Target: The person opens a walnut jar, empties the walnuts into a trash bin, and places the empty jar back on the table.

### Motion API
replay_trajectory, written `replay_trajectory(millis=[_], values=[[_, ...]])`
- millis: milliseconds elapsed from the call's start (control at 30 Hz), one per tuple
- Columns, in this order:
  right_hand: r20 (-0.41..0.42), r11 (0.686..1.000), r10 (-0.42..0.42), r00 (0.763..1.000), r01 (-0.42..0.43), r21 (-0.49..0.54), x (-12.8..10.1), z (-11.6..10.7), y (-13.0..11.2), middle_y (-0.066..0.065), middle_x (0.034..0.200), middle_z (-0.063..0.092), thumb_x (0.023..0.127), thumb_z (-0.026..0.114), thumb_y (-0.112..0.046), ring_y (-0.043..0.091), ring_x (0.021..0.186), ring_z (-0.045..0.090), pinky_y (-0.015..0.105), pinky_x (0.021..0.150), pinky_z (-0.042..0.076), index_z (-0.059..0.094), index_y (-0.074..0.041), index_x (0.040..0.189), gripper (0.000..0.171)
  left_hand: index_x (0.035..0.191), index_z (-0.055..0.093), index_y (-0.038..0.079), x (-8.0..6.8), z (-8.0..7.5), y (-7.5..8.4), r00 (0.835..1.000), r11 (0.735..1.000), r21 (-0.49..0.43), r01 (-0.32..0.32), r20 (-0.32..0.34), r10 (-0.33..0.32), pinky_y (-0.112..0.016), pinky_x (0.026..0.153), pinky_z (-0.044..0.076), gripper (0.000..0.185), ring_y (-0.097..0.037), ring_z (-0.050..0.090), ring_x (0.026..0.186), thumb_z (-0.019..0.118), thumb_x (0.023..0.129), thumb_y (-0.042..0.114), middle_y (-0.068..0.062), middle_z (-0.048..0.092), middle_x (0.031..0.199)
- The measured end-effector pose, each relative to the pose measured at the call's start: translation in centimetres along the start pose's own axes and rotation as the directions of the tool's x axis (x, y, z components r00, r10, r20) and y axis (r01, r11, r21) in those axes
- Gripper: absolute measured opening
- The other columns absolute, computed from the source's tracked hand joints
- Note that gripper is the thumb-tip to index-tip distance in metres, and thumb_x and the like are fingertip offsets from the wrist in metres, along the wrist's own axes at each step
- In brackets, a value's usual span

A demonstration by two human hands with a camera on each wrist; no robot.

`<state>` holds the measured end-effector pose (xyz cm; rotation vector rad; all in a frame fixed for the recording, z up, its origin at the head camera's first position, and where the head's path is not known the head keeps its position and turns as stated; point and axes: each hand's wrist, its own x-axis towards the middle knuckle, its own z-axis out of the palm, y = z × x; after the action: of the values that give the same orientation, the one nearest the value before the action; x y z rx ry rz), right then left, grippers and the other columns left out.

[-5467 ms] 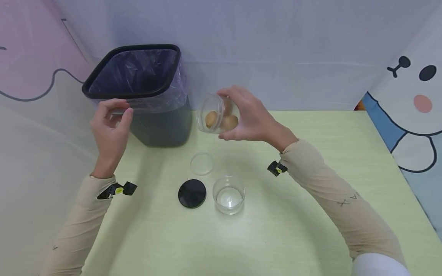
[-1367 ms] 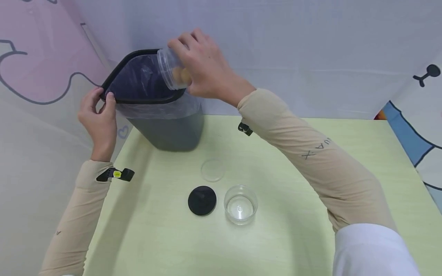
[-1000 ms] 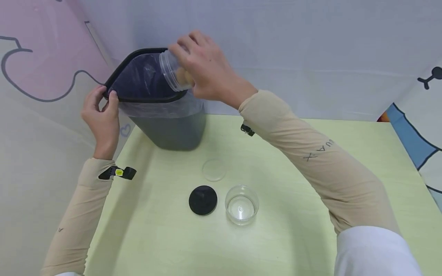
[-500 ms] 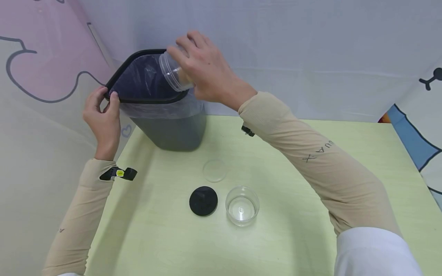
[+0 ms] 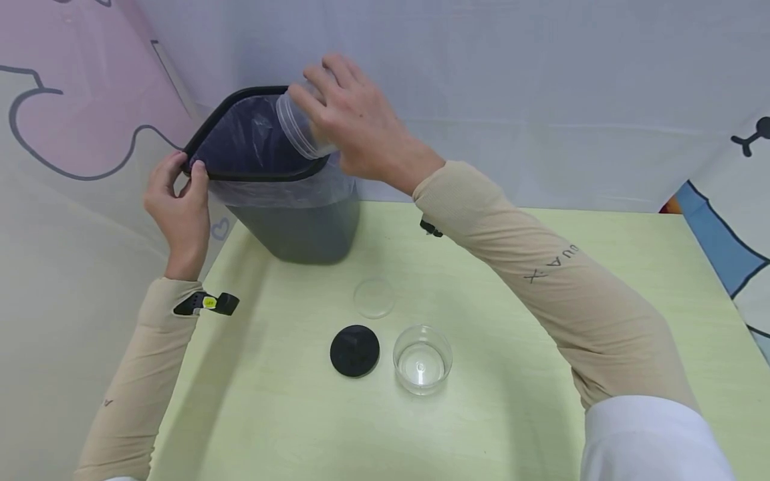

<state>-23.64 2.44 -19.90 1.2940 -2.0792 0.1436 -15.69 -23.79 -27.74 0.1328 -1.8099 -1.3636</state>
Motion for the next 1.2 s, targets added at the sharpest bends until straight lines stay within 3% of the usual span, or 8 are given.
replay_trajectory(millis=[200,467,733,967,1200], values=[[0.013,0.999,-0.019,1.0,0.019,-0.03,0.33,0.06,-0.14,0.024,0.13,0.047,0.07,0.049,0.004,0.041,0.116,0.039,0.045,0.104,0.031,0.048,0.001,0.128,0.058,0.118,0.062,-0.007,0.07,-0.15,0.0,1.0,1.0,-0.003,0.013,-0.011,-0.013,-0.028,0.094,0.046,0.038,-0.017,0.052,0.116,0.064,0.087,0.015,-0.008,0.055,0.126],[0.027,1.0,-0.01,1.0,0.011,-0.017,0.39,0.17,-0.38,0.025,0.129,0.047,0.068,0.058,0.002,0.041,0.116,0.039,0.044,0.106,0.029,0.047,0.001,0.129,0.062,0.118,0.062,-0.007,0.03,-0.2,-0.08,1.0,1.0,-0.006,0.011,-0.007,-0.011,-0.029,0.095,0.046,0.038,-0.018,0.051,0.116,0.064,0.087,0.015,-0.01,0.055,0.127],[0.016,0.995,-0.055,0.998,0.057,-0.088,0.52,0.23,-0.58,0.025,0.13,0.047,0.072,0.043,0.003,0.042,0.116,0.039,0.044,0.107,0.027,0.047,0.002,0.131,0.059,0.118,0.062,-0.007,0.13,-0.12,-0.32,1.0,1.0,-0.009,0.014,-0.007,-0.015,-0.029,0.095,0.046,0.038,-0.017,0.051,0.116,0.064,0.087,0.016,-0.01,0.054,0.127],[0.052,1.0,0.018,0.998,-0.017,-0.017,0.52,0.19,-0.45,0.024,0.133,0.045,0.067,0.053,0.004,0.041,0.121,0.037,0.044,0.107,0.03,0.046,-0.002,0.133,0.066,0.118,0.062,-0.006,0.18,-0.13,-0.44,1.0,1.0,-0.008,0.017,-0.011,-0.017,-0.029,0.095,0.046,0.038,-0.017,0.051,0.116,0.064,0.087,0.016,-0.011,0.054,0.127],[0.055,1.0,0.03,0.998,-0.03,-0.007,0.5,0.17,-0.36,0.023,0.133,0.044,0.068,0.059,0.002,0.04,0.121,0.038,0.044,0.107,0.029,0.045,-0.003,0.133,0.067,0.117,0.062,-0.007,0.2,-0.11,-0.41,1.0,1.0,-0.007,0.009,-0.01,-0.009,-0.028,0.094,0.046,0.038,-0.018,0.052,0.115,0.064,0.087,0.016,-0.014,0.054,0.128]])
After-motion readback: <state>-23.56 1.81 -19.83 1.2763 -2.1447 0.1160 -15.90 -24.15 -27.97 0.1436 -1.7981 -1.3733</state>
